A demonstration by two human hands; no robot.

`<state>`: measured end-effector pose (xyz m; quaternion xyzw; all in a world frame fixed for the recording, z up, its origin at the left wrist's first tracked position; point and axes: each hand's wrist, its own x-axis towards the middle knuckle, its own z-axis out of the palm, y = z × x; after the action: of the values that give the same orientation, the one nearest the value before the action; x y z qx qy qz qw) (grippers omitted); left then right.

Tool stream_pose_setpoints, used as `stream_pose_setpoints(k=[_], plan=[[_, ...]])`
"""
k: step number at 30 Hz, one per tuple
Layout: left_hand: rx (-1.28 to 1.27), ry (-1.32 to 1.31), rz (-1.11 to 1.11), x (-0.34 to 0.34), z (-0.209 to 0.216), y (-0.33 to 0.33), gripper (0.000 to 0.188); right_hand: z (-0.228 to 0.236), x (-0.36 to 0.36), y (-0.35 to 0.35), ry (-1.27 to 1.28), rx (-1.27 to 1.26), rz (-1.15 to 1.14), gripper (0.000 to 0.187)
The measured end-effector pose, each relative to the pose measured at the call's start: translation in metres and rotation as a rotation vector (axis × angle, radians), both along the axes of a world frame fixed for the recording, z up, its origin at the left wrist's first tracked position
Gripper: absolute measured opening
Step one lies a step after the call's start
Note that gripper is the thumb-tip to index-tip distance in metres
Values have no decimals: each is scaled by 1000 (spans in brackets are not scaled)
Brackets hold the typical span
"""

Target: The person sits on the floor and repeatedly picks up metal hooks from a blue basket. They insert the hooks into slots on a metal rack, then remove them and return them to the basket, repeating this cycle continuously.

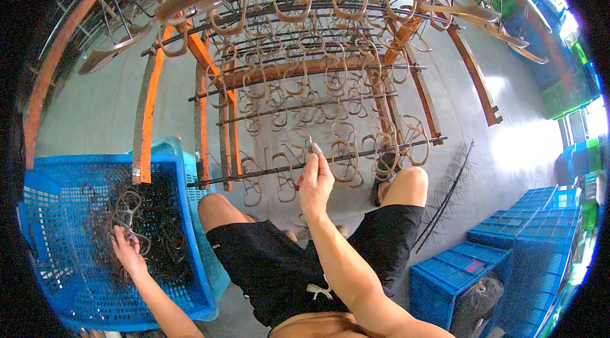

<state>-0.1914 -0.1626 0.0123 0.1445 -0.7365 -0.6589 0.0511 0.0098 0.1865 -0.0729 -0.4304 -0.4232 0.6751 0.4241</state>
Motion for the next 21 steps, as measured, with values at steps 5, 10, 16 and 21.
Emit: stream_pose_setpoints(k=[5, 10, 16, 21], plan=[[199, -46, -192, 52, 0, 42, 43, -9, -9, -14, -421, 311, 50, 33], [229, -150, -391, 93, 1, 70, 43, -4, -9, -9, -603, 528, 36, 30], [368, -140, -527, 114, -15, 88, 26, -3, -4, -1, -627, 532, 81, 30], [550, -168, -521, 121, -18, 102, 24, -4, -3, 0, -612, 561, 57, 27]])
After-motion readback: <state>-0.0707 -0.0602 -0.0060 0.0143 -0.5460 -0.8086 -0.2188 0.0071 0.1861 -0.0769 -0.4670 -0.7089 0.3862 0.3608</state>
